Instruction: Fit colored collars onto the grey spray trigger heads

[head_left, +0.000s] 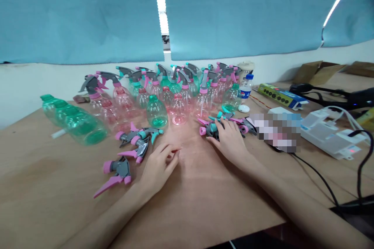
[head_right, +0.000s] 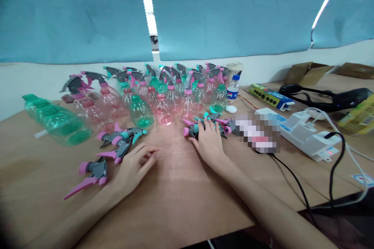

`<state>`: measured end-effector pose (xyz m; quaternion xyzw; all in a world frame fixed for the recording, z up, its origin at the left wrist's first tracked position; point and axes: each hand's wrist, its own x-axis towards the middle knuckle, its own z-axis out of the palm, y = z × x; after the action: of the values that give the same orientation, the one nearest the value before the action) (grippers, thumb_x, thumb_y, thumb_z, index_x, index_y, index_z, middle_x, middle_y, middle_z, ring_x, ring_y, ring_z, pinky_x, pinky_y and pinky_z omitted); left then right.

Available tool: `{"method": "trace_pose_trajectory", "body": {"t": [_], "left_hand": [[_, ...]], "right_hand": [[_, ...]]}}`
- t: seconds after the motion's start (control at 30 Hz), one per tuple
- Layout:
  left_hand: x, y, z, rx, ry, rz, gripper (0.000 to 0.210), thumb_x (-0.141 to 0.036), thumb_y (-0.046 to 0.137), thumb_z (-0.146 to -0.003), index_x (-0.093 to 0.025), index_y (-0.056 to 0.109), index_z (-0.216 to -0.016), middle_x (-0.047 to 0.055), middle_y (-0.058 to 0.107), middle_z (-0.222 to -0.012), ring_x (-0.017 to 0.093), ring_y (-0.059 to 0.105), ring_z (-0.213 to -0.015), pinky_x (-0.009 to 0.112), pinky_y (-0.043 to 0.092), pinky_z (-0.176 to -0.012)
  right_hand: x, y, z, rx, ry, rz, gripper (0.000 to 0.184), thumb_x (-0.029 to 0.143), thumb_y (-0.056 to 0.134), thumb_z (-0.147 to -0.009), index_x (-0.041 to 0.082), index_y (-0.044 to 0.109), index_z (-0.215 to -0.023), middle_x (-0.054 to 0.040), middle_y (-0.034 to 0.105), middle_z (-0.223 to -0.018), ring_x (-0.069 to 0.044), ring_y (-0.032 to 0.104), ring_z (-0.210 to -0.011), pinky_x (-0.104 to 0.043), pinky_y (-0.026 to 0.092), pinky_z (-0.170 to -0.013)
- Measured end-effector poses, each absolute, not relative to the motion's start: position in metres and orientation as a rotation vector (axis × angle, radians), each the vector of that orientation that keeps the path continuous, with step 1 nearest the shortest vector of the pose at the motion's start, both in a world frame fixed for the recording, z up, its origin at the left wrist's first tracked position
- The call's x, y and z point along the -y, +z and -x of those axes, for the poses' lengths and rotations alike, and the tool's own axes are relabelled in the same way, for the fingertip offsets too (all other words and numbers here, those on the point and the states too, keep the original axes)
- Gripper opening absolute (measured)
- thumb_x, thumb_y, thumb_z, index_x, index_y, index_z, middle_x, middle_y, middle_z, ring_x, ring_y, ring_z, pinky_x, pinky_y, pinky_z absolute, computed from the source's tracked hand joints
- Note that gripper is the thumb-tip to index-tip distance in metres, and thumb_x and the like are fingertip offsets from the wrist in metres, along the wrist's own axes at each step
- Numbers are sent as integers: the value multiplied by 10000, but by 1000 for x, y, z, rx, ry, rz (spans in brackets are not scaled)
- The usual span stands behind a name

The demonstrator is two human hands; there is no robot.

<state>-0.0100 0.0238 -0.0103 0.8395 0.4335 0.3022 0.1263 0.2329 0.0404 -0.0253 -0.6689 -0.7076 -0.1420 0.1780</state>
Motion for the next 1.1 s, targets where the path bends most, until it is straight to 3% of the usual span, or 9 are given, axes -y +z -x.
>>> {"method": "trace_pose_trajectory", "body": {"t": [0.13,0.37,0.63,0.8,0.93,1.1], "left_hand": [[-28,-11,12,-1357,864,-2617,182,-209,444,-887,-189,609,-960,61,607,-971,215,594,-921,355,501,-815],[-32,-8,13,-1609,779,-2756,171,-181,502,-849,-165,620,-972,111,588,-1082,276,534,-1024,429,446,-868],[-49,-8,30,-2061,726,-2650,404,-313,563,-843,-136,551,-1207,217,448,-1350,412,395,-1242,567,341,-969],[-56,-15,36,-2120,556,-2657,498,-410,504,-885,-126,488,-1294,227,420,-1398,419,359,-1292,626,248,-1015],[-52,-15,33,-2047,518,-2707,444,-418,543,-869,-162,559,-1231,187,497,-1344,405,359,-1297,650,138,-1052],[-39,-8,23,-1933,529,-2822,394,-422,608,-831,-193,610,-1151,166,447,-1389,395,312,-1326,661,33,-1068]], "right_hand": [[-39,-28,-231,2009,-357,1902,676,435,648,-795,-4,493,-1285,-256,513,-1295,-387,457,-1195,-526,324,-1021],[-41,-40,-232,1978,-310,1646,648,489,528,-859,74,420,-1345,-234,485,-1327,-365,429,-1242,-538,363,-1001],[-37,-39,-219,2034,-198,1355,583,481,511,-879,132,438,-1340,-189,486,-1329,-315,427,-1254,-498,400,-1010],[-39,-47,-219,2083,-216,1356,561,496,504,-877,142,472,-1311,-185,454,-1367,-332,398,-1279,-531,385,-1013],[-40,-50,-219,2090,-245,1373,547,504,495,-879,124,514,-1271,-201,448,-1366,-349,397,-1277,-542,371,-1017],[-35,-44,-216,2068,-214,1311,470,478,500,-888,138,561,-1206,-191,477,-1342,-345,408,-1274,-561,355,-1024]]}}
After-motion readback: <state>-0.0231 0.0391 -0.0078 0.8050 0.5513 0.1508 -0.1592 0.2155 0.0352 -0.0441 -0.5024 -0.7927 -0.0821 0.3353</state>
